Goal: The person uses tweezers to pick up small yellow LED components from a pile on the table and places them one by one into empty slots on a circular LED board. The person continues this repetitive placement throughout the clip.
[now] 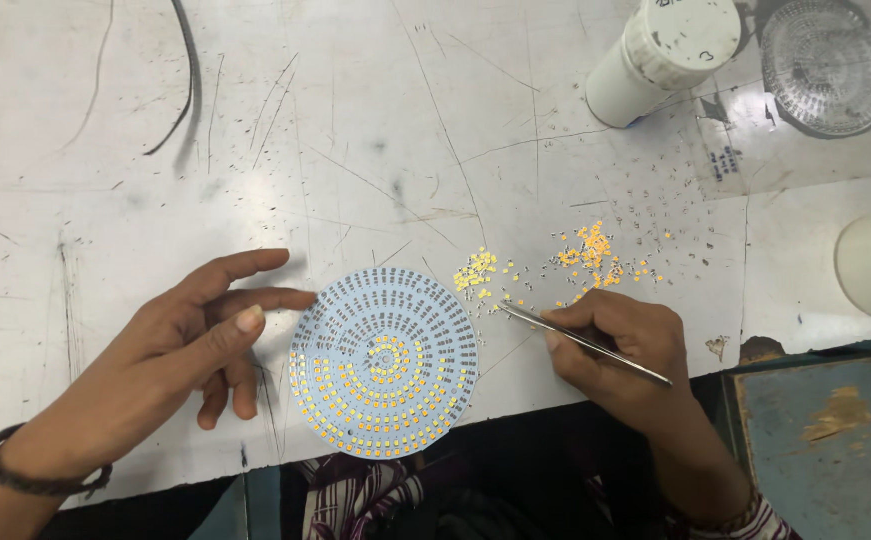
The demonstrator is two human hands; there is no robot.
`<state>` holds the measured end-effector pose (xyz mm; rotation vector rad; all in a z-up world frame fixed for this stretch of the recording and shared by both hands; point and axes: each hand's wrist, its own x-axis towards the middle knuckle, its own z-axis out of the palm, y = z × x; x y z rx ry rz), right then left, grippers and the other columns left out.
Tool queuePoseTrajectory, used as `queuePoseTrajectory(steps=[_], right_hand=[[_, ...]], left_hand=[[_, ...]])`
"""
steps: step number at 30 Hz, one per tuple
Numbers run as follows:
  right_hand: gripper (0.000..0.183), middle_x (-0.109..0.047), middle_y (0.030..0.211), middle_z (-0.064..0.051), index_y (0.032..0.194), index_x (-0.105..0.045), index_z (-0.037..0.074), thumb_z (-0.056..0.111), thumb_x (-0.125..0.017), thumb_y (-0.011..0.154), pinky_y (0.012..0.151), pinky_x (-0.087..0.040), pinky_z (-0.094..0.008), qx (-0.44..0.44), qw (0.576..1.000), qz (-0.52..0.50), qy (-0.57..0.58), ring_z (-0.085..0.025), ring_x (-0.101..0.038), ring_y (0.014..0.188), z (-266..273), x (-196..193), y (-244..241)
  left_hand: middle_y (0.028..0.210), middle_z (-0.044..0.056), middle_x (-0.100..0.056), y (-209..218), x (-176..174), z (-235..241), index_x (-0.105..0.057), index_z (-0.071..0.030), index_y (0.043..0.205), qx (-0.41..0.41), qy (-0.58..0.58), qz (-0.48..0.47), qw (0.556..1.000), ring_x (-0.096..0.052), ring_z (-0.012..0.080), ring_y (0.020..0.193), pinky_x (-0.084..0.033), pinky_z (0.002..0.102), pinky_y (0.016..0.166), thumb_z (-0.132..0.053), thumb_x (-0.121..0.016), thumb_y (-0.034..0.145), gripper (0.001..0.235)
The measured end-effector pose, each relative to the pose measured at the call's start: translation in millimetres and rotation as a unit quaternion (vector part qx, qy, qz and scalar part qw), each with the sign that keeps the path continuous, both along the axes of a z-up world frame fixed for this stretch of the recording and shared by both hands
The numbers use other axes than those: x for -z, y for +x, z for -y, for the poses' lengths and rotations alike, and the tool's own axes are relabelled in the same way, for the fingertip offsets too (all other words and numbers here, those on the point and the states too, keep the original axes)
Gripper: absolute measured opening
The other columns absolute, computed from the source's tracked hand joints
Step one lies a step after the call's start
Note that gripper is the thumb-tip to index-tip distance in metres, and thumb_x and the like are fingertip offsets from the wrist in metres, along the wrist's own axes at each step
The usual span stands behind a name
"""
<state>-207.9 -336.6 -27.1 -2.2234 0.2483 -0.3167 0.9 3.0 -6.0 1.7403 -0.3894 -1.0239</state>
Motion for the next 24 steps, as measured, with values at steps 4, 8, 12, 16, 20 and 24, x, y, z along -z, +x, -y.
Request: queuePoseTrajectory(steps=[4,8,12,16,20,24], right_hand=[[0.016,-0.065,0.064,-0.003,0.089,-0.075,0.000,0.011,-0.075,0.078,0.048,-0.041,-0.023,0.001,1.000,0.010,-0.013,-0.006,-0.055,0.051,1.5,2.2,-0.3],[0.014,-0.066,0.065,-0.003,0.089,-0.075,0.000,0.008,-0.075,0.078,0.047,-0.041,-0.023,-0.011,1.000,0.013,-0.016,-0.006,-0.054,0.050,2.3,3.5,1.2],[0.015,-0.068,0.066,-0.003,0.089,-0.075,0.000,0.007,-0.076,0.076,0.046,-0.041,-0.022,-0.022,0.999,0.015,-0.020,-0.005,-0.055,0.049,2.9,2.9,1.5],[0.017,-0.068,0.067,-0.003,0.091,-0.075,0.000,0.007,-0.076,0.077,0.046,-0.040,-0.022,-0.034,0.999,0.021,-0.016,-0.005,-0.054,0.049,3.3,1.3,2.4],[0.018,-0.065,0.063,-0.002,0.092,-0.075,-0.001,0.008,-0.077,0.077,0.044,-0.039,-0.023,-0.035,0.999,0.021,-0.028,-0.005,-0.053,0.047,2.5,0.7,4.1],[0.019,-0.063,0.062,-0.002,0.093,-0.075,-0.001,0.008,-0.077,0.077,0.044,-0.039,-0.023,-0.048,0.998,0.020,-0.023,-0.005,-0.052,0.047,2.8,-0.2,5.4]], left_hand=[[0.130,0.018,-0.070,0.9,2.8,-0.2,-0.041,-0.005,0.155,-0.004,0.015,0.003,1.000,-0.071,0.0168,0.045,-0.052,0.026,0.030,-0.035,-0.054,0.097,0.067],[0.130,0.018,-0.070,1.5,3.3,0.1,-0.040,-0.006,0.156,-0.009,0.035,0.002,0.999,-0.072,0.0175,0.045,-0.052,0.027,0.030,-0.035,-0.054,0.096,0.068],[0.130,0.018,-0.070,1.4,3.1,0.4,-0.041,-0.005,0.156,-0.008,0.037,0.006,0.999,-0.071,0.0177,0.045,-0.051,0.027,0.030,-0.035,-0.054,0.096,0.067],[0.130,0.017,-0.070,1.5,3.8,0.5,-0.041,-0.006,0.156,-0.011,0.041,0.002,0.999,-0.071,0.0176,0.045,-0.051,0.027,0.030,-0.034,-0.054,0.096,0.067],[0.130,0.017,-0.070,2.2,4.8,0.2,-0.041,-0.007,0.156,-0.012,0.041,-0.001,0.999,-0.072,0.0176,0.045,-0.051,0.027,0.030,-0.034,-0.054,0.097,0.067],[0.131,0.017,-0.070,2.1,4.9,-0.2,-0.041,-0.007,0.157,-0.010,0.033,-0.002,0.999,-0.072,0.0173,0.047,-0.052,0.027,0.030,-0.034,-0.054,0.097,0.067]])
